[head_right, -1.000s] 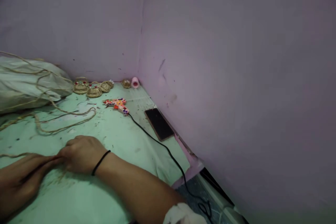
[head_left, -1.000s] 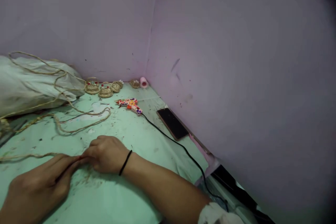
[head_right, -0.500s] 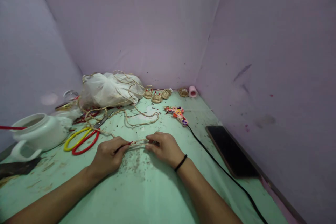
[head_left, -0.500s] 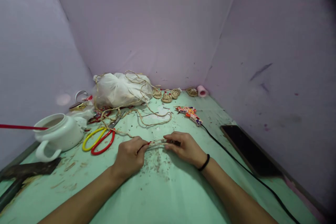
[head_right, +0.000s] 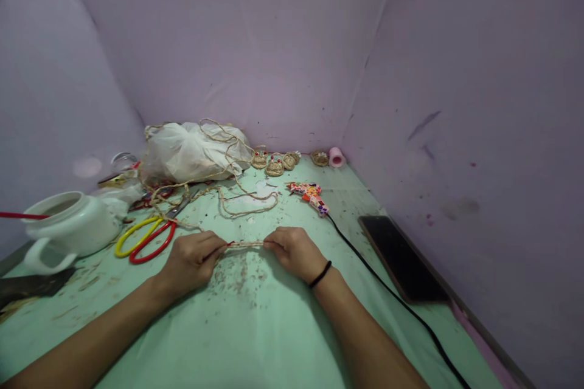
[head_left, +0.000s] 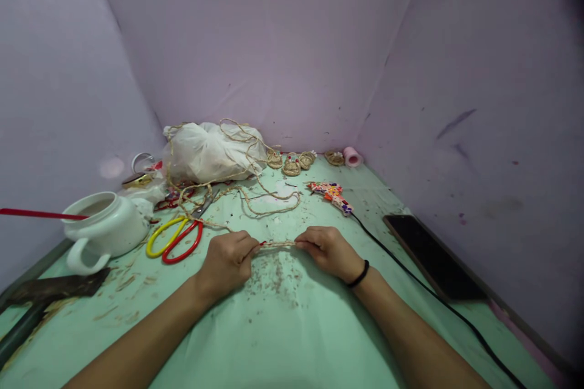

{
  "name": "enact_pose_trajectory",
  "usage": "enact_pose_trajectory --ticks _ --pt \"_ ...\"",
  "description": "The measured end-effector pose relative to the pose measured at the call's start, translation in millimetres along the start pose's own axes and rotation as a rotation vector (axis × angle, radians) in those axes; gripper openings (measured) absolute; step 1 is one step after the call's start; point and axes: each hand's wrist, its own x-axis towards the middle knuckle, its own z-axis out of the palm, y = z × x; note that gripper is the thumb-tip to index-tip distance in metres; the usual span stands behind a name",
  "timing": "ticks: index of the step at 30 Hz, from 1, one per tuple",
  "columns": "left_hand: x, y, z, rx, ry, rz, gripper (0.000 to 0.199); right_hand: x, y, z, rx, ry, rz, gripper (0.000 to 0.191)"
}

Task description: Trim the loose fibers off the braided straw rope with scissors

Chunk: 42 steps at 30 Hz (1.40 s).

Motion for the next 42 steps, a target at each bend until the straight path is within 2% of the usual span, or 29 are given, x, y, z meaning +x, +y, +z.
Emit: enact_pose_trajectory --ticks 6,14,18,22,30,35,42 --pt "0 -8 -7.2 0.003 0.016 0.119 0.02 -3 -4 -5 -0.016 -0.027 -0.03 0.021" --pt "2 -11 -5.3 0.009 0.055 0.16 0.02 2 -8 -9 -0.076 -0.064 0.011 0.022" --pt "3 -9 -4.5 0.019 0.065 0.168 0.019 8 -22 -12 -0.224 0.021 -0.069 0.025" --pt "3 -5 -3.4 0.019 0.084 0.166 0.018 12 -35 -1 -0.313 0.045 -0.124 0.028" --pt "5 0 -0.8 -0.002 0.087 0.166 0.018 14 -36 18 -0.237 0.01 0.005 0.024" --pt "4 1 -3.4 -0.007 0.094 0.168 0.018 11 -33 22 -0.127 0.022 -0.057 0.022" --pt "3 1 -4.7 -0.036 0.103 0.181 0.017 12 -41 16 -0.169 -0.061 -0.107 0.025"
